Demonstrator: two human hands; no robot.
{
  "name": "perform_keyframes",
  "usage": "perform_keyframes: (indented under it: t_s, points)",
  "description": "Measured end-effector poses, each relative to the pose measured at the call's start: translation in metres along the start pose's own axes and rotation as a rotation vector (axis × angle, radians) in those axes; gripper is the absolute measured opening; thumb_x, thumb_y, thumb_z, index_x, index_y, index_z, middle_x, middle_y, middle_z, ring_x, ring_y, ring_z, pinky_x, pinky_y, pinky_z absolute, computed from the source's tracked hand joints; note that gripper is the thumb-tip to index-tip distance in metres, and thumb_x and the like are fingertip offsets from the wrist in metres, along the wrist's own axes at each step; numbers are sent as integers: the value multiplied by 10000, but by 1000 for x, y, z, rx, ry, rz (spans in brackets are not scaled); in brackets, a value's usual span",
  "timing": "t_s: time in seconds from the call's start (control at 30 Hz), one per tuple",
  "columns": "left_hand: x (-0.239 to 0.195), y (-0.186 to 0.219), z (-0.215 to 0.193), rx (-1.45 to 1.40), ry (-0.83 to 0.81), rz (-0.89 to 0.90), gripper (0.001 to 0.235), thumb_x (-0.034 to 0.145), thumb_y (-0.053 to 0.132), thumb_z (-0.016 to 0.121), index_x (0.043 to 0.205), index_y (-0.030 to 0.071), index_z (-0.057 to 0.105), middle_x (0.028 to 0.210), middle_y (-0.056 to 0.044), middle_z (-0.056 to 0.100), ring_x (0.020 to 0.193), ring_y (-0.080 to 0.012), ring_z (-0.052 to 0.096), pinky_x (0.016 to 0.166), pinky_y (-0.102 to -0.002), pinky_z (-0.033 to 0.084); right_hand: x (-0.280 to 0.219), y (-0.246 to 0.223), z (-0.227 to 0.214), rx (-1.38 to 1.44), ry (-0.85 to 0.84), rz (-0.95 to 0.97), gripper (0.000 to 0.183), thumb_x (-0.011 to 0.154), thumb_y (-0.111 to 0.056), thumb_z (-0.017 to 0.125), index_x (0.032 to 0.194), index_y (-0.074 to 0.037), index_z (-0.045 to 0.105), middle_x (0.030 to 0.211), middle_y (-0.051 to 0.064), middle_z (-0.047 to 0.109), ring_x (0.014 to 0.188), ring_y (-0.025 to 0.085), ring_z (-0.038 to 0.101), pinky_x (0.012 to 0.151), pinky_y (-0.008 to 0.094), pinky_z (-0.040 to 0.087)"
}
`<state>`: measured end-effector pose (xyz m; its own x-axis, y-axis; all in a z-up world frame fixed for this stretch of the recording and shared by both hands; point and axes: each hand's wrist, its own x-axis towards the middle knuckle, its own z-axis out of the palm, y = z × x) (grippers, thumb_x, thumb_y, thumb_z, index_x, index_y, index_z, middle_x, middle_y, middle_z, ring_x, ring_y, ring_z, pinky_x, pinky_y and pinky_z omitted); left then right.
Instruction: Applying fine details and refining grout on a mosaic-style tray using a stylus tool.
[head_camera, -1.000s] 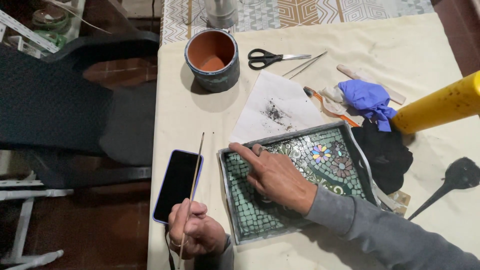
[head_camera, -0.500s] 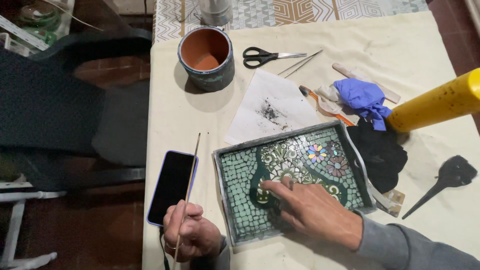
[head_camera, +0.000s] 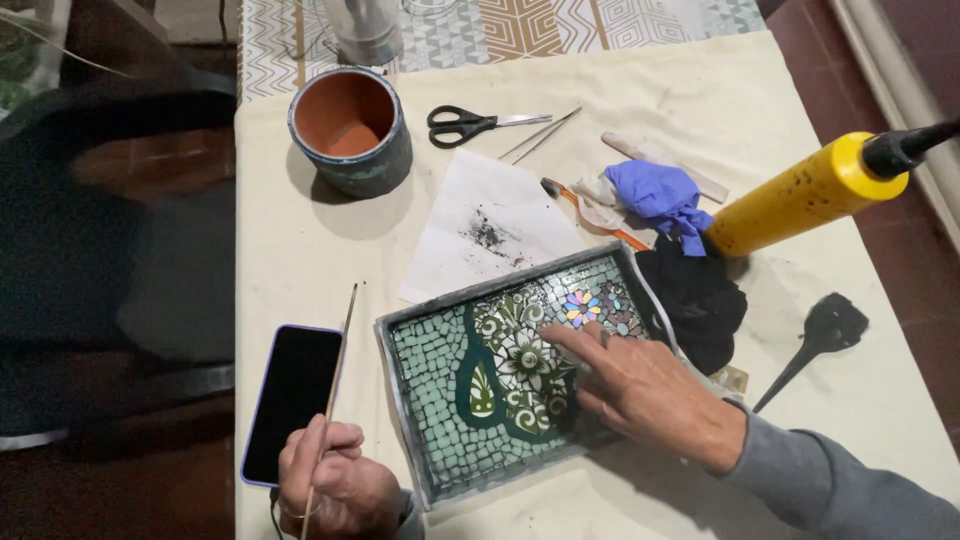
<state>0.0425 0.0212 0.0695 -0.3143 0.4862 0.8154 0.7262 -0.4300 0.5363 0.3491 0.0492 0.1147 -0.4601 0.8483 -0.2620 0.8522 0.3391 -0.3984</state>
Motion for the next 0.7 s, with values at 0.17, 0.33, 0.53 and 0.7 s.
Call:
perform_keyframes:
  t_s: [0.17,0.33,0.53,0.7]
  points:
    - [-2,4,2,-31,29,-72,333,1149,212,294,1155,-62,483,681,-104,508,524,-163,391,500,-281,327,-19,4,10,-26,153,-21,834,837,-96,641,1557,-238,244,864,-8,511,551,122,510,465,268,481]
    - [3,9,2,5,-4,-70,321,1166,216,272,1145,-38,468,659,-82,497,518,-159,384,501,-281,336,-24,10,16,22,271,12,772,795,-126,711,1482,-225,373,888,-8,545,566,118,546,510,279,537]
    - [0,6,2,-9,7,-75,418,1173,303,280,1172,-65,478,644,-94,495,516,-169,432,526,-276,385,-32,6,-6,-3,409,27,939,717,-79,727,1559,-250,349,826,-26,565,525,111,543,477,284,477]
    - [-3,6,-5,23,-54,-120,401,1170,272,278,1159,-67,492,655,-99,503,556,-177,394,557,-290,353,-41,14,13,56,415,80,760,748,-133,766,1439,-229,463,931,11,634,518,141,583,474,320,517]
